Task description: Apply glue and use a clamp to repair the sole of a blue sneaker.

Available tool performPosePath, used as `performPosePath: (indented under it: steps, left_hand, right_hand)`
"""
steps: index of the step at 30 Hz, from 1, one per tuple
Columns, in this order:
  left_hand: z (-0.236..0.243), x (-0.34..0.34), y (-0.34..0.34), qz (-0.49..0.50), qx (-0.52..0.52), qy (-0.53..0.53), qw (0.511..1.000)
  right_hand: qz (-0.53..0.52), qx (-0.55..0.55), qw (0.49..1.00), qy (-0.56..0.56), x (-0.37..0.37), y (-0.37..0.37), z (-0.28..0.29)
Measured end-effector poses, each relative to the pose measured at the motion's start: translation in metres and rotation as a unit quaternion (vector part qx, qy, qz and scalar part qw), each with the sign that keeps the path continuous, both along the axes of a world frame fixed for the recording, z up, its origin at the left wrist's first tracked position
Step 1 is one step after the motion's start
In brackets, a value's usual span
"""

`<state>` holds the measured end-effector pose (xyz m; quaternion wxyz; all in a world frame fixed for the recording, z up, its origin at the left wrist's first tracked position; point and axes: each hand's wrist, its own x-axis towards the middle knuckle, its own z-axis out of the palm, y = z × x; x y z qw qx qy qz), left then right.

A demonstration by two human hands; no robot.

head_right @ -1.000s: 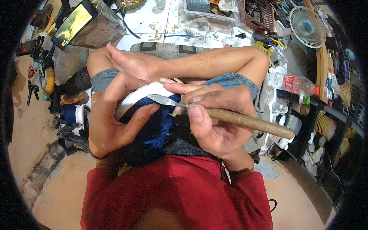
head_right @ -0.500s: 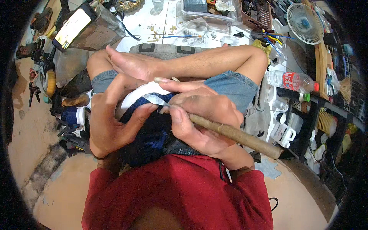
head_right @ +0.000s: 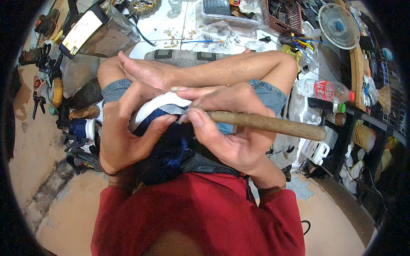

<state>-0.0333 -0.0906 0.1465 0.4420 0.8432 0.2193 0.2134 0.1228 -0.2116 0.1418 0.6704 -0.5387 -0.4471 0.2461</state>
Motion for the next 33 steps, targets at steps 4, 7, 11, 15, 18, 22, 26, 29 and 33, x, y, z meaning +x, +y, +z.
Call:
performPosePath:
  steps: [4,7,11,15,18,22,26,29,33]
  left_hand:
    - [-0.008,0.000,0.003,0.022,0.005,0.010,1.000]
    - [-0.016,0.001,0.009,0.017,-0.019,0.007,1.000]
    - [-0.024,0.008,0.025,0.011,-0.036,0.030,0.999]
    - [-0.040,0.016,0.047,0.013,-0.122,0.025,0.992]
    - [-0.059,0.025,0.068,0.025,-0.075,0.052,0.996]
    - [-0.094,0.043,0.098,0.006,-0.210,0.072,0.975]
    - [-0.141,0.053,0.127,-0.006,-0.385,0.002,0.923]
    - [-0.159,0.066,0.147,-0.019,-0.450,0.055,0.891]
    - [-0.176,0.071,0.163,-0.038,-0.528,0.087,0.844]
  right_hand:
    - [0.037,0.036,0.990,-0.128,0.007,0.009,-0.012]
    - [-0.039,0.041,0.996,-0.070,0.000,0.015,-0.025]
    - [-0.037,0.022,0.999,-0.009,0.004,0.027,-0.034]
    - [-0.001,-0.040,0.998,0.040,0.015,0.051,-0.035]
    - [0.003,-0.145,0.989,0.006,0.031,0.077,-0.049]
    - [0.039,-0.262,0.964,0.010,0.080,0.119,-0.077]
    - [-0.015,-0.167,0.986,0.016,0.144,0.204,-0.125]
    - [0.018,-0.201,0.958,-0.204,0.180,0.279,-0.178]
    - [0.080,-0.188,0.934,-0.292,0.186,0.330,-0.210]
